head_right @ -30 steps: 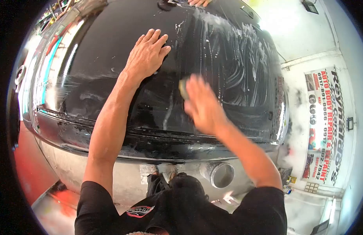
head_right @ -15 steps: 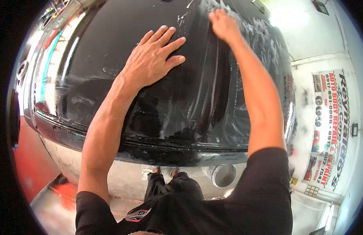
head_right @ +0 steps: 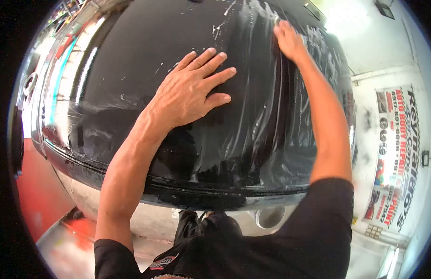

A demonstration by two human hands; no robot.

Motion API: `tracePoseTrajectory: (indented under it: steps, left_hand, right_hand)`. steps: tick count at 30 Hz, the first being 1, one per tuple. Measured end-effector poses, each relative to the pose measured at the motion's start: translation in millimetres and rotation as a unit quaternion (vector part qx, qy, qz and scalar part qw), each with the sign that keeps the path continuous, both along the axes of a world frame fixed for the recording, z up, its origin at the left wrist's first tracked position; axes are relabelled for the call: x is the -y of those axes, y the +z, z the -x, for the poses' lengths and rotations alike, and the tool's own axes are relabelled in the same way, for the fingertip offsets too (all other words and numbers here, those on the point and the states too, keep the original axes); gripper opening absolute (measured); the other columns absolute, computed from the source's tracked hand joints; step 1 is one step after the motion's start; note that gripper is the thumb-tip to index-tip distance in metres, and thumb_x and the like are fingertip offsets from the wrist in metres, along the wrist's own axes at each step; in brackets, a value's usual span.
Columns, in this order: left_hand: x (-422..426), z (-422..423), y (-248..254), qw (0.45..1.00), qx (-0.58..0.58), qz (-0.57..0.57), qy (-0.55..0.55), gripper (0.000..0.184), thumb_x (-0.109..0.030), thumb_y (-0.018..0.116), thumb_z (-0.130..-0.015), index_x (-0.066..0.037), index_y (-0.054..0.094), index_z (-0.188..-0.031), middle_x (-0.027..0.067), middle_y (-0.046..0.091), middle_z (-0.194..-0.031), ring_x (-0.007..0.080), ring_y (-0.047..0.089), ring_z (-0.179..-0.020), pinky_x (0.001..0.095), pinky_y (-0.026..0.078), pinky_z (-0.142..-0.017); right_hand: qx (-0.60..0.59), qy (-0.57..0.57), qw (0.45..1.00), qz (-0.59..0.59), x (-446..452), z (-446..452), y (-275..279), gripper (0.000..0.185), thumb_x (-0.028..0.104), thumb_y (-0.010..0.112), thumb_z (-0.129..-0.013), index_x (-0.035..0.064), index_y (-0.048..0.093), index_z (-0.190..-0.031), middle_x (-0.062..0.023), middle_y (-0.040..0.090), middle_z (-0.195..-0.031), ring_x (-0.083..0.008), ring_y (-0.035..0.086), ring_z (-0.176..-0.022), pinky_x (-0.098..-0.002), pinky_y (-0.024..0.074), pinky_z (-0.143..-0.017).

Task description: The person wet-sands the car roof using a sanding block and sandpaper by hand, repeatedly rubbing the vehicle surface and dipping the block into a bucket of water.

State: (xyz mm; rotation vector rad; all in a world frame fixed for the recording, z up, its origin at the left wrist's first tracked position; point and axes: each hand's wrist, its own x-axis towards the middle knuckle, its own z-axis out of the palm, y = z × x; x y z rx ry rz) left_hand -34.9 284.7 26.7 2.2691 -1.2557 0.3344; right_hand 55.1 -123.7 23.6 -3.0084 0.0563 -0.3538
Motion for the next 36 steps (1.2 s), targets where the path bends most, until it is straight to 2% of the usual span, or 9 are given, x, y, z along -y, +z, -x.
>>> tracePoseTrajectory:
  steps: [4, 8, 12, 17, 22, 26, 27, 31, 36]
  left_hand:
    - [-2.0, -3.4, -1.9, 0.999, 0.031, -0.016, -0.006, 0.054, -0.052, 0.056, -0.101, -0.02, 0.06, -0.145, 0.0108, 0.048, -0.158, 0.0299, 0.037, -0.151, 0.0489, 0.028, -0.126]
    - [-0.3, 1.1, -1.3, 0.999, 0.044, -0.027, 0.007, 0.053, -0.051, 0.056, -0.101, -0.024, 0.058, -0.147, 0.0103, 0.047, -0.159, 0.0293, 0.036, -0.151, 0.0485, 0.027, -0.126]
    - [5.8, 4.4, -2.4, 0.997, 0.047, -0.052, 0.025, 0.053, -0.055, 0.052, -0.102, -0.026, 0.06, -0.146, 0.0079, 0.045, -0.161, 0.029, 0.036, -0.152, 0.0483, 0.026, -0.127]
    - [3.2, 3.0, -1.2, 0.999, 0.033, -0.041, 0.015, 0.057, -0.06, 0.05, -0.1, -0.026, 0.062, -0.144, 0.0075, 0.048, -0.159, 0.0288, 0.037, -0.151, 0.0491, 0.026, -0.127]
    - [1.0, 1.5, -4.6, 0.999, 0.034, -0.025, 0.011, 0.056, -0.06, 0.048, -0.101, -0.025, 0.063, -0.143, 0.0085, 0.05, -0.157, 0.0295, 0.038, -0.151, 0.0483, 0.026, -0.127]
    - [2.6, 1.4, -5.5, 0.999, 0.036, -0.037, 0.013, 0.056, -0.059, 0.047, -0.102, -0.024, 0.062, -0.144, 0.0081, 0.048, -0.159, 0.0283, 0.037, -0.151, 0.0477, 0.026, -0.127]
    - [2.8, 1.4, -5.3, 0.998, 0.039, -0.038, 0.012, 0.054, -0.056, 0.047, -0.104, -0.024, 0.061, -0.144, 0.0084, 0.047, -0.159, 0.0278, 0.036, -0.151, 0.0477, 0.026, -0.127]
    - [3.8, 1.2, -2.7, 0.999, 0.026, -0.032, 0.008, 0.05, -0.052, 0.048, -0.105, -0.023, 0.061, -0.144, 0.0091, 0.048, -0.159, 0.0283, 0.036, -0.151, 0.0491, 0.026, -0.127]
    - [3.1, 0.7, 4.4, 1.0, 0.008, -0.022, -0.001, 0.048, -0.048, 0.052, -0.104, -0.021, 0.063, -0.141, 0.011, 0.049, -0.157, 0.0297, 0.038, -0.15, 0.0509, 0.027, -0.125]
  right_hand:
    - [0.095, -0.03, 0.995, 0.02, -23.2, -24.5, 0.0, 0.057, 0.047, 0.036, -0.106, 0.0005, 0.059, -0.129, -0.0254, 0.06, -0.136, -0.0465, 0.056, -0.126, -0.0552, 0.0434, -0.107]
    - [-0.013, 0.065, 0.997, -0.045, -145.1, 199.9, 23.9, 0.06, 0.033, 0.045, -0.107, -0.0042, 0.039, -0.154, -0.0263, 0.036, -0.162, -0.0425, 0.031, -0.152, -0.051, 0.024, -0.126]
    - [-0.135, 0.112, 0.981, -0.084, -196.5, 374.9, 23.4, 0.071, 0.049, 0.047, -0.106, 0.0056, 0.034, -0.161, -0.0199, 0.027, -0.169, -0.0379, 0.025, -0.156, -0.0561, 0.0199, -0.126]
    - [-0.088, 0.077, 0.993, -0.029, -134.2, 210.8, 31.2, 0.063, 0.038, 0.043, -0.108, 0.007, 0.032, -0.162, -0.0191, 0.024, -0.17, -0.0365, 0.02, -0.158, -0.0575, 0.016, -0.126]
    - [0.034, 0.002, 0.999, -0.029, -56.2, 8.1, 12.8, 0.06, 0.046, 0.041, -0.108, 0.0045, 0.05, -0.15, -0.0178, 0.049, -0.155, -0.0373, 0.046, -0.143, -0.05, 0.0334, -0.12]
    - [-0.012, -0.001, 1.0, -0.019, -116.7, 84.0, 29.6, 0.053, 0.039, 0.042, -0.108, 0.0001, 0.054, -0.142, -0.0234, 0.055, -0.147, -0.0411, 0.052, -0.135, -0.0457, 0.0408, -0.114]
    - [0.043, 0.092, 0.995, -0.017, -132.7, 138.2, 18.8, 0.053, 0.034, 0.044, -0.108, -0.002, 0.049, -0.146, -0.0273, 0.05, -0.15, -0.0415, 0.046, -0.141, -0.0473, 0.0368, -0.118]
    - [-0.123, 0.156, 0.978, -0.057, -209.3, 346.8, 28.0, 0.069, 0.038, 0.053, -0.105, 0.0036, 0.032, -0.161, -0.0222, 0.027, -0.168, -0.0399, 0.025, -0.156, -0.0545, 0.0195, -0.126]
    - [-0.094, 0.124, 0.988, -0.007, -160.0, 241.3, 33.2, 0.066, 0.036, 0.049, -0.106, 0.0058, 0.03, -0.162, -0.0191, 0.025, -0.169, -0.0384, 0.021, -0.157, -0.0582, 0.0167, -0.125]
